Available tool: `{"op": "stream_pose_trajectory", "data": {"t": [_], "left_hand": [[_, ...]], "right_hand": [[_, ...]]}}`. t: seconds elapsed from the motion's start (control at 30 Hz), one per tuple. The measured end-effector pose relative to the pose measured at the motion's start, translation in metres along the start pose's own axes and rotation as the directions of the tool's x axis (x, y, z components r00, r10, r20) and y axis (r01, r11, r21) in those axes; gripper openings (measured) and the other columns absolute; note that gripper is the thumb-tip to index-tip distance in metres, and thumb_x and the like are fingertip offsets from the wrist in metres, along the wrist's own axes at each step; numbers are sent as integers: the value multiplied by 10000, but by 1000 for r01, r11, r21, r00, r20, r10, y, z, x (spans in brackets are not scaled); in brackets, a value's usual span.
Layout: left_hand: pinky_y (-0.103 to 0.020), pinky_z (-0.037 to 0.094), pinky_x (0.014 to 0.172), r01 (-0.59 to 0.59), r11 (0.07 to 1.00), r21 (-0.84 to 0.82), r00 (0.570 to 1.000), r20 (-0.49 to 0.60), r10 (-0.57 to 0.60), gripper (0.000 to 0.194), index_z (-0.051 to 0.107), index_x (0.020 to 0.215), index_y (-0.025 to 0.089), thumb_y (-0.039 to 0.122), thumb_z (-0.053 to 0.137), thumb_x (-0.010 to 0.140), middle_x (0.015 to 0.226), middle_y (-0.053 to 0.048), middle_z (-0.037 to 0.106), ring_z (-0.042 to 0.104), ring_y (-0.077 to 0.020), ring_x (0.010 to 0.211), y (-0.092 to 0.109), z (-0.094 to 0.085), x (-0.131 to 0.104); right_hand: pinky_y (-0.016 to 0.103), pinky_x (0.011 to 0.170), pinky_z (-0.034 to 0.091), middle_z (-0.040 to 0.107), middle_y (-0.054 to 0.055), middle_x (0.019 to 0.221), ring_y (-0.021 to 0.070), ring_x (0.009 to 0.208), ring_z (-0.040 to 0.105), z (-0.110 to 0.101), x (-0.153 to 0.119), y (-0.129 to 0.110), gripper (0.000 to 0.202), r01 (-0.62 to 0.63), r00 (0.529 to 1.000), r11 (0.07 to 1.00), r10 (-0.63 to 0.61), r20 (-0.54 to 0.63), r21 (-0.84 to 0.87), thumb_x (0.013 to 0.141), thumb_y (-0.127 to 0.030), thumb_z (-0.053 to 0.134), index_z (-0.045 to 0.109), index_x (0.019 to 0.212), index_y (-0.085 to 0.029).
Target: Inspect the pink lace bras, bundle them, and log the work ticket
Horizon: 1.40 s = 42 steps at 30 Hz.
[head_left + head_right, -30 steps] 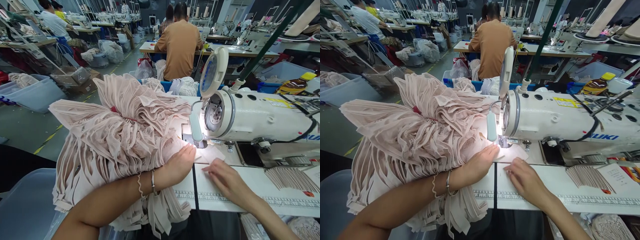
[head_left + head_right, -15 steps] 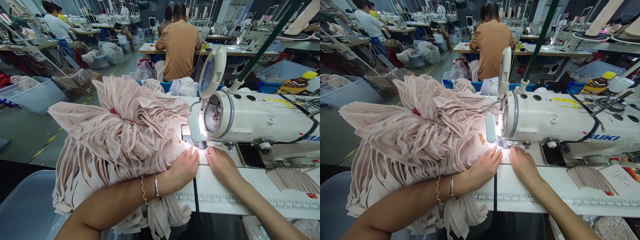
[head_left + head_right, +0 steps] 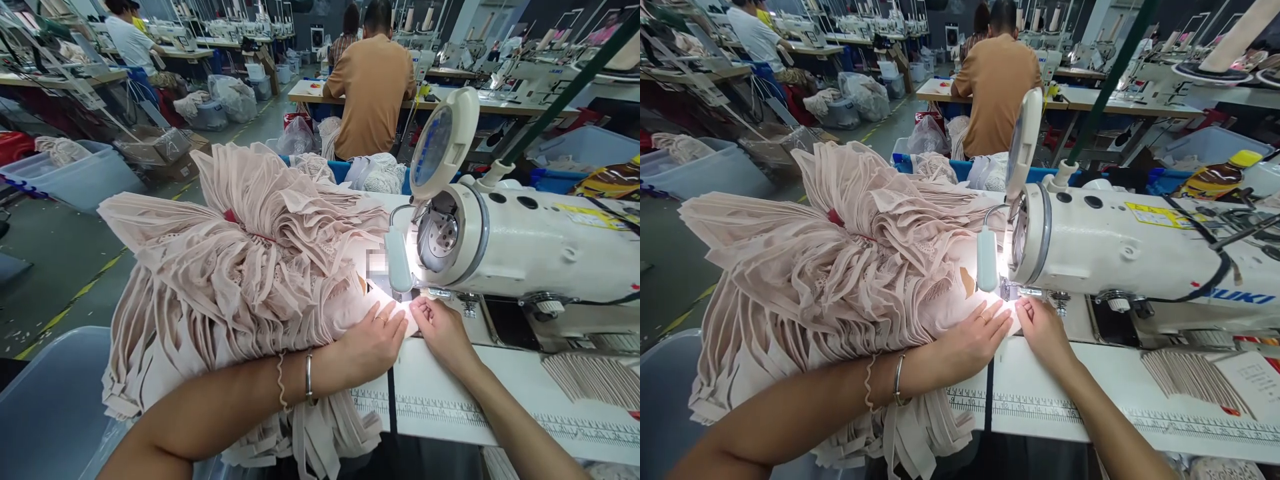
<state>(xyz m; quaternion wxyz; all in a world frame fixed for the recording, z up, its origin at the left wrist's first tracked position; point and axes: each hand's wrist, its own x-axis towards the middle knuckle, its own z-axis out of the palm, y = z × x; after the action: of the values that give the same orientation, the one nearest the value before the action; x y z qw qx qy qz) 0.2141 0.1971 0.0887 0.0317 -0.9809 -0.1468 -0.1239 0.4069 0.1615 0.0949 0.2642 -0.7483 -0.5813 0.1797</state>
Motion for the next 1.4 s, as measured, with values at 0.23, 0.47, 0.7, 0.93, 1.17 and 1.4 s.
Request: {"op": "stream_pose_trajectory", "data": {"t": [0.23,0.47,0.7,0.93,1.17,1.4], "left_hand": [[-462,393,1113,21,988,154,999,-33,-16,446,473,1402,15,74,343,980,1446,-174,525,446,-333,1382,-2,5,-3],[-472,401,1082,-30,988,152,999,-25,35,427,475,1378,-15,90,350,984,1429,-217,517,473,-343,1349,-3,2,0],[-418,330,1152,98,995,-26,993,-68,-100,349,504,1262,47,39,327,960,1301,-162,578,443,-271,1357,-6,-1,3],[-349,463,795,108,994,5,994,28,-108,209,566,969,82,-2,393,887,920,-102,589,553,-205,836,5,-6,12],[-390,448,883,143,988,52,989,33,-145,290,576,1138,37,53,373,931,1101,-181,624,570,-229,956,22,17,25],[-336,516,798,170,905,-390,985,68,-156,298,602,1080,104,15,440,846,1064,-129,646,608,-213,922,-18,-1,33]], "right_hand": [[323,618,435,616,19,633,195,611,561,1,1,-1,254,18,1000,999,-18,-2,-39,843,-419,417,530,704,-240],[309,610,477,669,12,706,186,643,612,0,-4,6,234,132,988,987,-138,-63,-87,913,-372,474,616,791,-233],[330,835,525,704,70,994,202,919,643,-2,-15,11,273,570,768,734,-636,-80,-371,997,-235,446,700,1089,-198],[356,967,516,705,147,1181,227,1097,638,-1,-16,7,447,600,660,446,-745,96,-664,899,34,338,654,1196,-71],[375,882,596,671,90,1293,224,1049,688,-10,5,35,574,547,824,638,-526,212,-542,885,-27,328,578,1370,-204],[374,835,616,658,58,1317,238,1051,689,-3,6,47,706,498,853,684,-496,162,-533,796,13,343,569,1403,-268]]}}
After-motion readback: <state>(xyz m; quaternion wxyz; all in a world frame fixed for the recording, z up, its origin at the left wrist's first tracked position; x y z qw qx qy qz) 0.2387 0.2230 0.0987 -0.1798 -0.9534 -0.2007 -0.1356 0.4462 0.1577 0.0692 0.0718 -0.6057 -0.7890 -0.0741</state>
